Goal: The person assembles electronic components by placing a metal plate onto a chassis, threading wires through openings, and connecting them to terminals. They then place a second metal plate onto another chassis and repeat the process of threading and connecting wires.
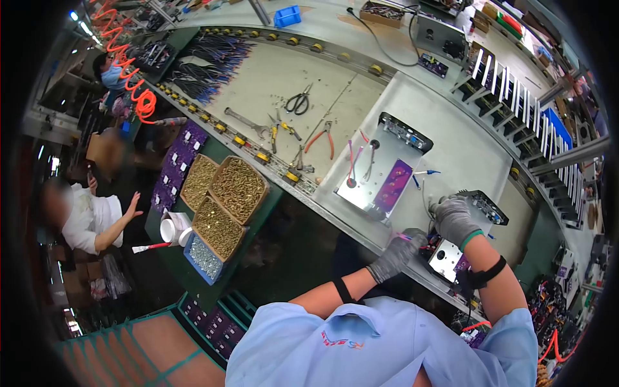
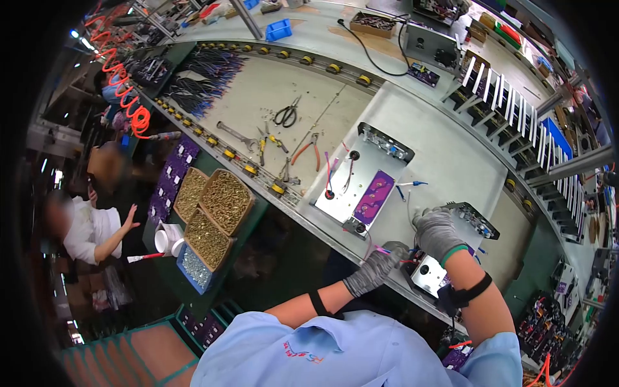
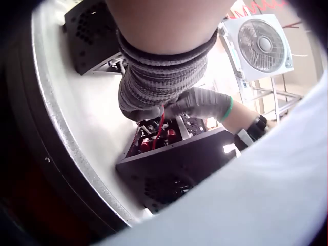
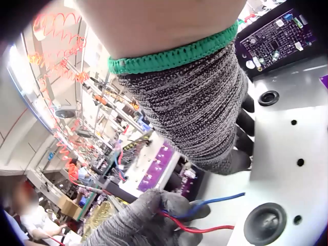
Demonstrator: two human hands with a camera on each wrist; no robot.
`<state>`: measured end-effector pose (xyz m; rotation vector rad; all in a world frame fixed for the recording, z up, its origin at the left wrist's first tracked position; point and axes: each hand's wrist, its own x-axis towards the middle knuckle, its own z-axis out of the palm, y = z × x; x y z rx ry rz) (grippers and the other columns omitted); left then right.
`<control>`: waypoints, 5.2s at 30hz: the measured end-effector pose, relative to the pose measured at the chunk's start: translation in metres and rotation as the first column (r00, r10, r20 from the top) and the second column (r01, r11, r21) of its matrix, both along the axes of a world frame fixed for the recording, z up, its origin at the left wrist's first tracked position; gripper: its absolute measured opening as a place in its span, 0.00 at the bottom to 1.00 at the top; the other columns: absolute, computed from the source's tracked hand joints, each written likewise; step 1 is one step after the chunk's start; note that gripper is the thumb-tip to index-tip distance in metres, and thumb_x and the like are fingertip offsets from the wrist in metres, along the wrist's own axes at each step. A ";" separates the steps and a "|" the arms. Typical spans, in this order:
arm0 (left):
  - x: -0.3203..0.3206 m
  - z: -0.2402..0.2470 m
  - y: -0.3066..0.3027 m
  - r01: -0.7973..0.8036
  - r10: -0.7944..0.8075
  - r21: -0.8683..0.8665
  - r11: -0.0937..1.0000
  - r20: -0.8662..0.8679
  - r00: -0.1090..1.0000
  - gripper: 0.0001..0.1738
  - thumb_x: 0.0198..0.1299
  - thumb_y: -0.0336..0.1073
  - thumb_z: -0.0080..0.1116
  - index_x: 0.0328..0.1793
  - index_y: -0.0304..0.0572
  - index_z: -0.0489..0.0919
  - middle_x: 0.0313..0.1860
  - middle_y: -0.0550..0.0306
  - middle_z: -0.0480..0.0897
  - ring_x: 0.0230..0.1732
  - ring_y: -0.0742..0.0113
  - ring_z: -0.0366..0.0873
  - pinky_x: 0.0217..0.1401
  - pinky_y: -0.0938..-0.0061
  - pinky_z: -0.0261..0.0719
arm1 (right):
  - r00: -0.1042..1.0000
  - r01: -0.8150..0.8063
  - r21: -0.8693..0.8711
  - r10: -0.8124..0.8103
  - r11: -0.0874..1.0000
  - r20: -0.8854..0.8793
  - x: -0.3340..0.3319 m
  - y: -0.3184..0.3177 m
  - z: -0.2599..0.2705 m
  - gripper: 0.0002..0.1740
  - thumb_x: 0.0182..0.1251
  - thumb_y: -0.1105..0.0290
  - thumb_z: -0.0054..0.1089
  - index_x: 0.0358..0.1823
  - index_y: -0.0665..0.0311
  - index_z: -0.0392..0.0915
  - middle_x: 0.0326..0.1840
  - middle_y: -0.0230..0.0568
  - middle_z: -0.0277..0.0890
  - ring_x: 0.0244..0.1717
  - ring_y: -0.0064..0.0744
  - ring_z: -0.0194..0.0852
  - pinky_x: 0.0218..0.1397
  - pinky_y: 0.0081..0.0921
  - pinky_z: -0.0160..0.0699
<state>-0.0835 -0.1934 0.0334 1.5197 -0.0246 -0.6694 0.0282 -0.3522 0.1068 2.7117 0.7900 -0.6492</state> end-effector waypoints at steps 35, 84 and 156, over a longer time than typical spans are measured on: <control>0.027 0.073 -0.049 0.208 -0.606 0.687 0.697 0.407 0.684 0.09 0.67 0.39 0.54 0.42 0.43 0.81 0.34 0.47 0.84 0.38 0.46 0.84 0.40 0.53 0.81 | 0.665 0.693 0.713 -0.477 0.107 -0.575 -0.109 -0.075 0.036 0.08 0.68 0.73 0.61 0.44 0.68 0.83 0.33 0.47 0.85 0.33 0.42 0.85 0.40 0.33 0.83; 0.040 0.058 -0.010 0.377 -0.536 0.483 0.790 0.246 0.808 0.14 0.67 0.39 0.57 0.51 0.39 0.86 0.34 0.48 0.86 0.35 0.59 0.82 0.46 0.68 0.80 | 0.865 0.495 0.632 -0.408 0.596 -0.292 -0.134 -0.087 0.003 0.24 0.75 0.49 0.52 0.48 0.65 0.81 0.39 0.57 0.83 0.45 0.56 0.83 0.50 0.46 0.79; 0.047 -0.042 -0.028 0.604 -0.598 -0.229 0.763 0.105 0.795 0.21 0.65 0.48 0.64 0.57 0.43 0.85 0.35 0.61 0.84 0.36 0.74 0.76 0.45 0.75 0.77 | 0.904 0.357 0.308 -0.243 0.882 -0.352 -0.155 -0.079 -0.008 0.24 0.56 0.67 0.69 0.55 0.65 0.77 0.53 0.50 0.77 0.53 0.51 0.79 0.58 0.41 0.80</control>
